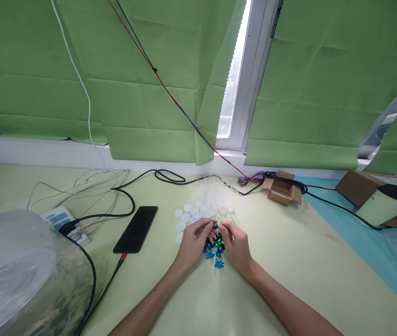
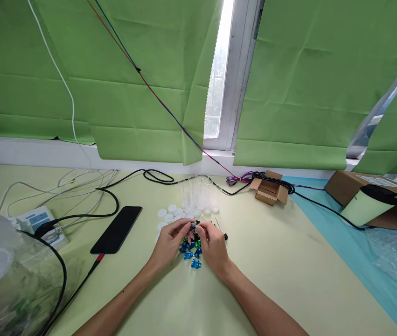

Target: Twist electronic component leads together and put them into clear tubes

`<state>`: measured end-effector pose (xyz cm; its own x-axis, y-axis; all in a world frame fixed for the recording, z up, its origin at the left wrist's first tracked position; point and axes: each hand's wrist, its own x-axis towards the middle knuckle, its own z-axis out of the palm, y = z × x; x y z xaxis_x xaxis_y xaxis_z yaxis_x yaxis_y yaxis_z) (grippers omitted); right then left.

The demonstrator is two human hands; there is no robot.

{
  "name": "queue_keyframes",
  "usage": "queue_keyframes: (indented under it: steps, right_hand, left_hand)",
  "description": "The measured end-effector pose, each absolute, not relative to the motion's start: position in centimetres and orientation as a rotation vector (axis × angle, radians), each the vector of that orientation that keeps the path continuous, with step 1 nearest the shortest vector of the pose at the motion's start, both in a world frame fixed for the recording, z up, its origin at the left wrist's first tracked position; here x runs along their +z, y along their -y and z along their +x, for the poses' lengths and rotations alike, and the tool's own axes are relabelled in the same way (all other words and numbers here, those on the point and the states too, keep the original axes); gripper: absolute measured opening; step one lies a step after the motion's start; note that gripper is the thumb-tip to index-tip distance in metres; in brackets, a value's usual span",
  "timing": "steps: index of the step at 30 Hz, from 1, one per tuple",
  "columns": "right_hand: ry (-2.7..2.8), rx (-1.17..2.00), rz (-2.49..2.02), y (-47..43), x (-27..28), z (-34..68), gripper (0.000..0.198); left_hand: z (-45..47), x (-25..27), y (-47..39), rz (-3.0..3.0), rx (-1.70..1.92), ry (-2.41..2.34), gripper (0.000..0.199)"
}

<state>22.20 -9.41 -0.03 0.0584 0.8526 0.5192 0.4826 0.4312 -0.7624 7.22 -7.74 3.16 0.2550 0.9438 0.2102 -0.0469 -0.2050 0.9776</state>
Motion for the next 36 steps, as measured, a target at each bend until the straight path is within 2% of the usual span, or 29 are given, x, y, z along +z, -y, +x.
queue_keyframes:
  steps: [10, 16, 27, 36]
  right_hand:
    - [1.67, 0.348, -1.262, 9.14, -0.37, 22.91, 0.043]
    - [1.642, 0.393, -1.171, 9.3, -0.2, 22.75, 0.023]
    - [1.661, 0.358, -1.107, 9.16, -0.64, 22.63, 0.018]
    - [1.696, 0.305, -1.163, 9.09, -0.46, 22.74, 0.024]
  left_hand:
    - [7.25, 3.3, 7.7, 1.383, 1.139, -0.844, 0.023]
    - [7.3, 3.1, 7.49, 1.23, 1.207, -0.829, 0.025]
    - [7.43, 3.24, 7.47, 1.181, 1.248, -0.854, 0.03]
    - [7.23, 2.72, 7.33, 1.235, 1.217, -0.866, 0.029]
